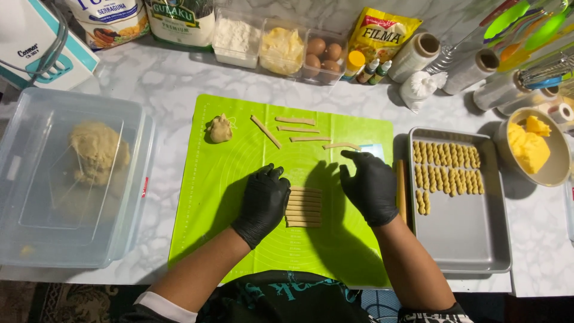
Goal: Twisting thin strips of dough into spiral shapes and placing them on a baking tray
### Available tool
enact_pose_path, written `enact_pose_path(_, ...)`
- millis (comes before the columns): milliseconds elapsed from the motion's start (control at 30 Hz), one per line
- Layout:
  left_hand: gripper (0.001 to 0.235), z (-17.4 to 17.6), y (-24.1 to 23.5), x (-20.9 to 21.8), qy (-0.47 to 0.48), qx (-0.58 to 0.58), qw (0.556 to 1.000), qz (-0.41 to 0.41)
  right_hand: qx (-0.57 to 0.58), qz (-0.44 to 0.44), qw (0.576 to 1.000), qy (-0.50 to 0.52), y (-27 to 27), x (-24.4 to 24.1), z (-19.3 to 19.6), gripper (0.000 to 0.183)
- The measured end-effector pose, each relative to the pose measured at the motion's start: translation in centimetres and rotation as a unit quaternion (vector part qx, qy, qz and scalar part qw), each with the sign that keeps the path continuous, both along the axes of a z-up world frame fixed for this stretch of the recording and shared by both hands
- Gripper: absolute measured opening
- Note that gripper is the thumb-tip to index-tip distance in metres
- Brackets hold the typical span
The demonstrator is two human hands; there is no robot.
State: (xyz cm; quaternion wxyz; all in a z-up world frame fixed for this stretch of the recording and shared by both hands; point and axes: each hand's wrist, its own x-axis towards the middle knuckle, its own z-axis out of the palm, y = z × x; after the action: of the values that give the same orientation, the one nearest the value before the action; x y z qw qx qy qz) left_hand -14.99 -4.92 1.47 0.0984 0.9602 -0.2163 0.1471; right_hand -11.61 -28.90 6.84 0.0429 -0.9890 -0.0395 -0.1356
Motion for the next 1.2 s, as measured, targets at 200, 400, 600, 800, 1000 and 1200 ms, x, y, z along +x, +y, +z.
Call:
enact_pose_path(200,0.011,-2.5,-0.4,0.2,-0.055,0.029,0.998,-0.019,0.082,0.091,0.992,0.035,2.3,-1.8,-2.4,0.028)
enact_pose_path(400,0.009,-0.2,-1.6,1.4,-0.043,-0.159,0.986,-0.034,0.291,0.182,0.914,0.218,3.8,-2.6,-1.8,0.038)
enact_pose_path(600,0.012,3.1,-0.7,2.2,0.066,-0.332,0.941,0.003,0.416,0.114,0.871,0.235,2.8,-2.0,-2.5,0.032)
enact_pose_path(800,0.019,2.9,2.9,3.5,0.016,-0.269,0.96,0.076,0.466,0.043,0.839,0.278,5.2,-0.6,-0.7,0.031)
enact_pose_path(1000,0.021,3.4,5.5,6.3,-0.013,-0.131,0.984,0.123,0.447,0.028,0.853,0.268,8.5,2.9,-2.5,0.027)
enact_pose_path(1200,0.018,3.3,5.4,9.5,-0.131,0.025,0.986,0.098,0.293,-0.007,0.938,0.186,10.2,3.9,-4.2,0.022)
